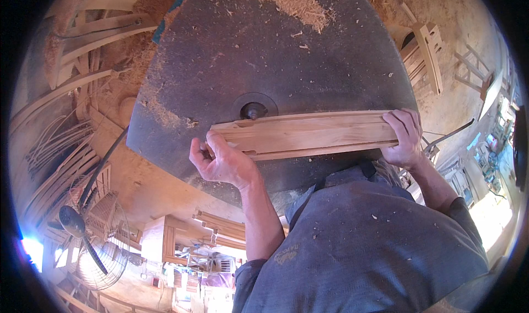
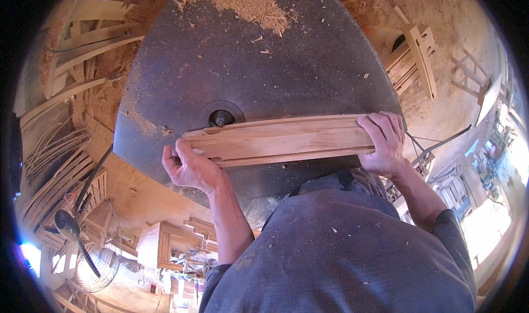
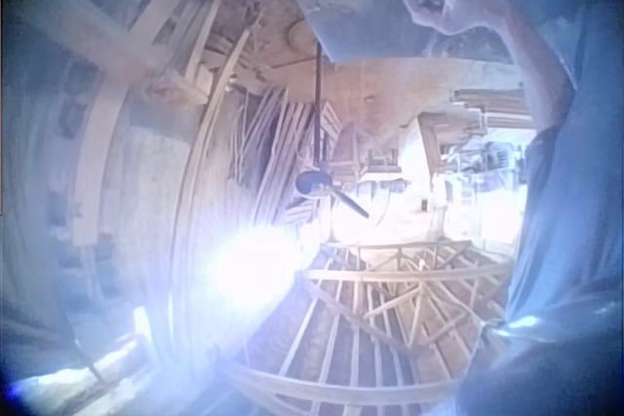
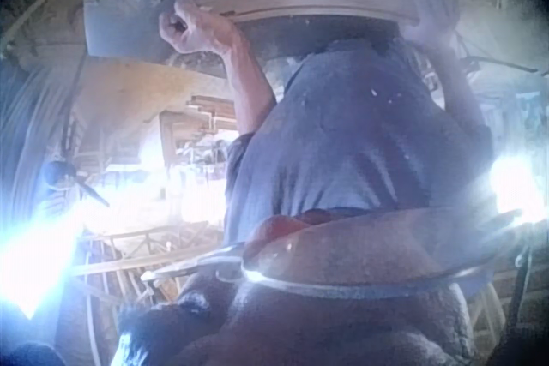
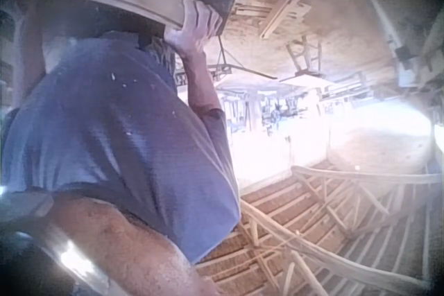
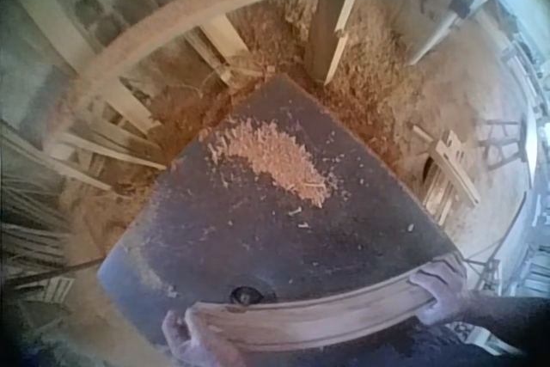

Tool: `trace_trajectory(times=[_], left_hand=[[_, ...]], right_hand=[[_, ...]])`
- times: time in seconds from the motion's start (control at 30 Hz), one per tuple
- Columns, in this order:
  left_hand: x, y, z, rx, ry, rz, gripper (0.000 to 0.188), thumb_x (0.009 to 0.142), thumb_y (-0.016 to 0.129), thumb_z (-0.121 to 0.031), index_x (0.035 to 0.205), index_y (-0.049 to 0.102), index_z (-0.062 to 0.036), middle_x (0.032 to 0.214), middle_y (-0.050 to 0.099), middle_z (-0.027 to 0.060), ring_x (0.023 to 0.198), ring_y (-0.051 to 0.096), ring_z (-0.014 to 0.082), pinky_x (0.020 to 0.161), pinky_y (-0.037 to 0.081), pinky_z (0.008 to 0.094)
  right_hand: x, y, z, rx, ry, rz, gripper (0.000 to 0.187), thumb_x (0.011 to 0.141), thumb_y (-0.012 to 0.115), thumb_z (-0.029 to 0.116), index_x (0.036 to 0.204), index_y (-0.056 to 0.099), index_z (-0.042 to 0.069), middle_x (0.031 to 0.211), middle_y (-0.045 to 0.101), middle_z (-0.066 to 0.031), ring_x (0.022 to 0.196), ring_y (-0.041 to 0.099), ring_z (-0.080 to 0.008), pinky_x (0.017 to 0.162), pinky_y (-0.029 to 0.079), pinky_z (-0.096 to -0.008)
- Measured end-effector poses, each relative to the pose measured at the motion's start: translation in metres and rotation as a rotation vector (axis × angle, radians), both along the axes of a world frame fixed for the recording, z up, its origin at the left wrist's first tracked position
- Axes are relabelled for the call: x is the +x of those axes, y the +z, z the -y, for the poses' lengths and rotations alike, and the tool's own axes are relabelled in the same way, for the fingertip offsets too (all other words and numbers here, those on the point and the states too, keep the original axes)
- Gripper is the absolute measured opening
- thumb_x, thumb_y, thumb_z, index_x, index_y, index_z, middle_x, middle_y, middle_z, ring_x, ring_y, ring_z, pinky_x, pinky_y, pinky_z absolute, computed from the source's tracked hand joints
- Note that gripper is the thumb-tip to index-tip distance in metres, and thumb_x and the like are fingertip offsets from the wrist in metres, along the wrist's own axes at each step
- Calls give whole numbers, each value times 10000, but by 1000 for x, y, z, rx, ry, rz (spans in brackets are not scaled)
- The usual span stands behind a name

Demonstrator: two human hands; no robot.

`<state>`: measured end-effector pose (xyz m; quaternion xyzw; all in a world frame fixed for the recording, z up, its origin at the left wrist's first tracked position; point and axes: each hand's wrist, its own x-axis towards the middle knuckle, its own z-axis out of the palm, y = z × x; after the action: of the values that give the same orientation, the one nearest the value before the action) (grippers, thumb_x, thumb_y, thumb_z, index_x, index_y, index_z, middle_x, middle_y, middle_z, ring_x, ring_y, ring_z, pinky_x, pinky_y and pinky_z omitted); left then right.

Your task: The person picks up a wooden board from a stack, passes its edge through a routing machine on a table, and then returns it to the stack.

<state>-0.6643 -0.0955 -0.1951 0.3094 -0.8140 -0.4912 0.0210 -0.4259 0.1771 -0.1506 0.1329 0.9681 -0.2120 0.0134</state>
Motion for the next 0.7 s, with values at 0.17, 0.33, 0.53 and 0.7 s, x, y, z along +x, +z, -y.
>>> trace_trajectory(times=[0.17,0.33,0.53,0.7], left_hand=[[-3,-5,1,-23,4,13,452,926,706,-105,1326,558,44,887,579,26,818,573,132,708,493,299],[-15,0,-4,-11,60,-2,462,936,709,-87,1328,561,109,882,518,-4,797,491,101,675,408,278],[-25,-3,6,-48,75,-27,479,939,703,-94,1359,562,89,904,580,22,782,533,114,669,422,271],[-39,0,18,-57,118,-31,487,925,711,-132,1350,579,63,991,630,75,887,598,181,771,488,338]], right_hand=[[-5,-4,-2,-27,10,-36,691,522,761,63,1209,690,51,1125,646,-134,1004,626,-367,889,509,-488],[-9,-10,-2,-103,75,-144,680,534,798,88,1204,684,62,1135,651,-145,993,628,-360,857,519,-495],[-24,-19,1,-128,141,-273,587,503,849,85,1069,693,73,1135,651,-144,989,639,-354,803,535,-484],[-40,-32,12,-133,172,-333,564,466,867,77,1003,696,91,1139,650,-121,995,641,-334,795,548,-468]])
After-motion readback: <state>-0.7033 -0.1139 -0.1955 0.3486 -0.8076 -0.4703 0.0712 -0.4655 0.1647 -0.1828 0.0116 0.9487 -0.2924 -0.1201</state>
